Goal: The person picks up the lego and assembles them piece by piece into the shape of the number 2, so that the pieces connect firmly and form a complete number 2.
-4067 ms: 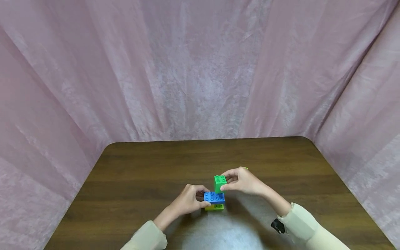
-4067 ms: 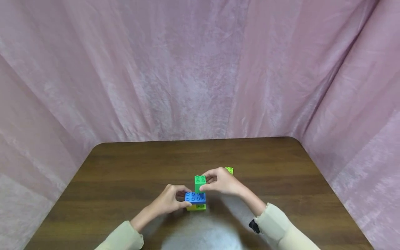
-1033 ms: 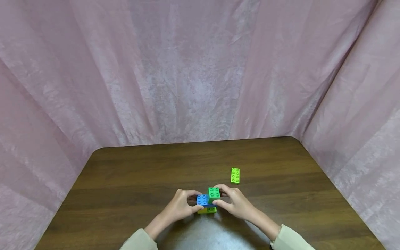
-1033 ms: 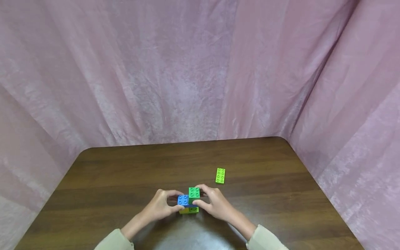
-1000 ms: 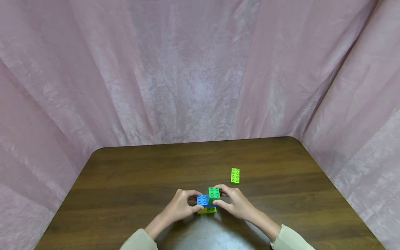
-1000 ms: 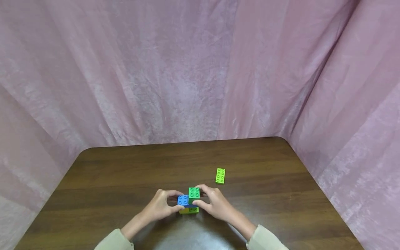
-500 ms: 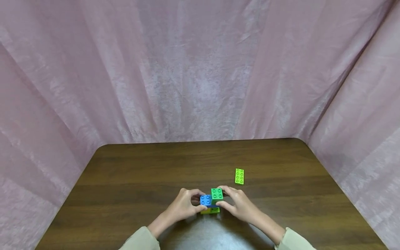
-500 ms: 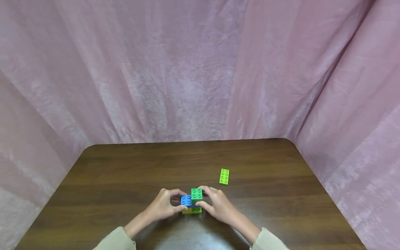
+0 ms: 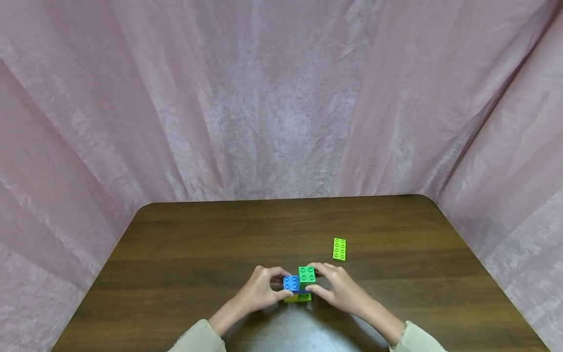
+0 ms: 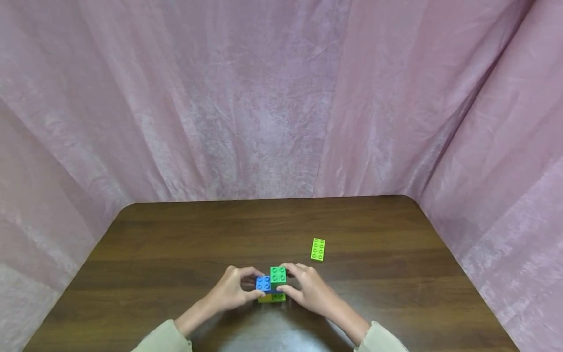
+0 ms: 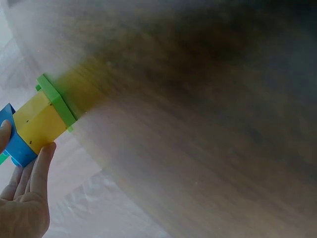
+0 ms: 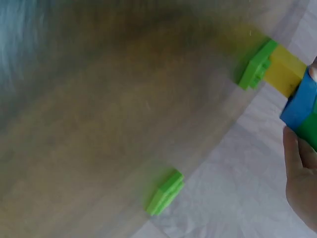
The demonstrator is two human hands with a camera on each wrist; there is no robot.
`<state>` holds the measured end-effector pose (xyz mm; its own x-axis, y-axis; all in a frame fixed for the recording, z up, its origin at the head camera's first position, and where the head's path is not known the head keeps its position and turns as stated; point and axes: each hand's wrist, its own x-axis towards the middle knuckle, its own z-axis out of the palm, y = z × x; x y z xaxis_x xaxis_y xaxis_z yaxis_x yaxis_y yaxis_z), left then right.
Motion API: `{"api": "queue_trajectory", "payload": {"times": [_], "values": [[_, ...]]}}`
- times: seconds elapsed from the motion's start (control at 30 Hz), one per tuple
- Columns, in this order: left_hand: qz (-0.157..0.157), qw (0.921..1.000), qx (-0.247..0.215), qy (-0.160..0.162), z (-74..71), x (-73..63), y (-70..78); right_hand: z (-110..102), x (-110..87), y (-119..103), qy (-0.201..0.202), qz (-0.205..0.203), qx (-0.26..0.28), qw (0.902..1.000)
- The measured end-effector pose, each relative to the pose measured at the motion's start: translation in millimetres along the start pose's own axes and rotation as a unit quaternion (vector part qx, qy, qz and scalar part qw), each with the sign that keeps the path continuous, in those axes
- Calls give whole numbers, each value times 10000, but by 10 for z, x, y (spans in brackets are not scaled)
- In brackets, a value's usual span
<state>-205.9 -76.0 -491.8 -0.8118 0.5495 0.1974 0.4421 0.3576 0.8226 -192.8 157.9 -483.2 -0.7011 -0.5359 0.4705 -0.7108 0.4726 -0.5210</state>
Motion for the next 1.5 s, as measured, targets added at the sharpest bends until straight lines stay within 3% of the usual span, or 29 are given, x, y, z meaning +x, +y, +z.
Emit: {"api": "queue_trajectory", "payload": {"times": [0.37, 0.6, 0.9, 1.5], "values": [[26, 10000, -66, 7, 60, -24, 16, 42, -108, -11, 273, 77, 64, 9996], [-132, 9998, -165, -3, 56, -4, 3, 61, -119, -6, 335, 195, 122, 9992], [-190, 9998, -92, 28, 11, 2, -27, 56, -67, -3, 105, 904, 1024, 9906], [-270, 9995, 53, -158, -45, 32, 3, -53, 22, 31, -355, 1424, 1707, 9743]]}}
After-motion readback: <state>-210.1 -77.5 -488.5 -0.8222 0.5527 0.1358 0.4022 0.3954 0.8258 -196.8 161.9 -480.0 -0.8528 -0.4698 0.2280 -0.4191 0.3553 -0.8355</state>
